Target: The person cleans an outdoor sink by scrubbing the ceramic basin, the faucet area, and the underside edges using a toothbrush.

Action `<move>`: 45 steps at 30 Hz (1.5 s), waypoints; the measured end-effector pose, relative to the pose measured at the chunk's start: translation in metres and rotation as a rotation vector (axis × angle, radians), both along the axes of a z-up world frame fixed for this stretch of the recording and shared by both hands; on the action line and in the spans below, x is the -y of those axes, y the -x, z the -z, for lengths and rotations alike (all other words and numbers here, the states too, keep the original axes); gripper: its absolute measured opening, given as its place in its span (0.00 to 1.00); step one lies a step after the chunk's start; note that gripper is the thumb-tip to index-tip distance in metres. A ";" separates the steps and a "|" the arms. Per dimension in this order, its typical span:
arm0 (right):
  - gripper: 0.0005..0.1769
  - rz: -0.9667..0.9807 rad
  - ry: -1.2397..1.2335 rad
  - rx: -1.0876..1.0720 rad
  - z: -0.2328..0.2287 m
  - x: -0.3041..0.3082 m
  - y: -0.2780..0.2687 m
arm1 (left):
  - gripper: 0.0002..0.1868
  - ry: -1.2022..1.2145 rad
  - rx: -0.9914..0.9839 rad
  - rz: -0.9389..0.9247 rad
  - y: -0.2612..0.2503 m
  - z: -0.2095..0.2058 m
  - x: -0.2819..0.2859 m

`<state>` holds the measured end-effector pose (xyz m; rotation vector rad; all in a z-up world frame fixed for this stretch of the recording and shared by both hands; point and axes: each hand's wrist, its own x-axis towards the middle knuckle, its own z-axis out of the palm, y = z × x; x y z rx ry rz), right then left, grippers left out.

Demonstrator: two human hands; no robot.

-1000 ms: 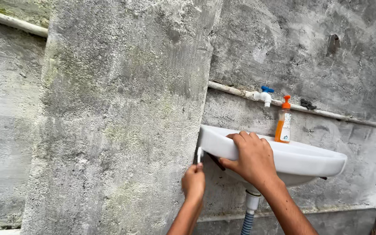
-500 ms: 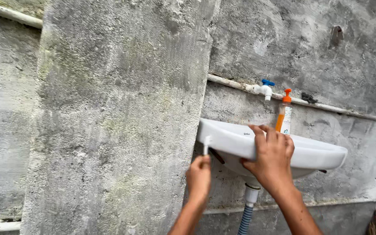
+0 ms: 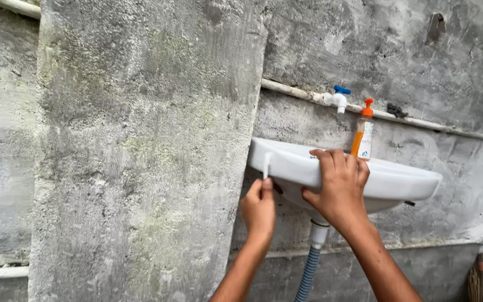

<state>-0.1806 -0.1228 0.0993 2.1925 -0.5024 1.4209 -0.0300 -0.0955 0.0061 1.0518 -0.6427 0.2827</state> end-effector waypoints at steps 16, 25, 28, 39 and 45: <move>0.47 -0.059 0.022 -0.044 -0.002 0.003 0.003 | 0.20 -0.115 -0.147 -0.171 0.028 -0.003 -0.024; 0.46 -0.054 -0.033 -0.062 -0.005 0.000 0.003 | 0.19 -0.054 -0.109 -0.227 0.032 -0.005 -0.024; 0.46 -0.037 -0.036 -0.066 -0.004 0.000 0.001 | 0.20 -0.137 -0.030 -0.235 0.041 0.008 -0.023; 0.47 -0.015 -0.027 -0.043 -0.001 0.001 0.000 | 0.20 -0.080 0.285 -0.321 0.040 0.025 -0.013; 0.46 0.001 -0.033 -0.046 -0.003 -0.001 0.000 | 0.18 -0.286 -0.021 -0.147 0.029 0.015 -0.019</move>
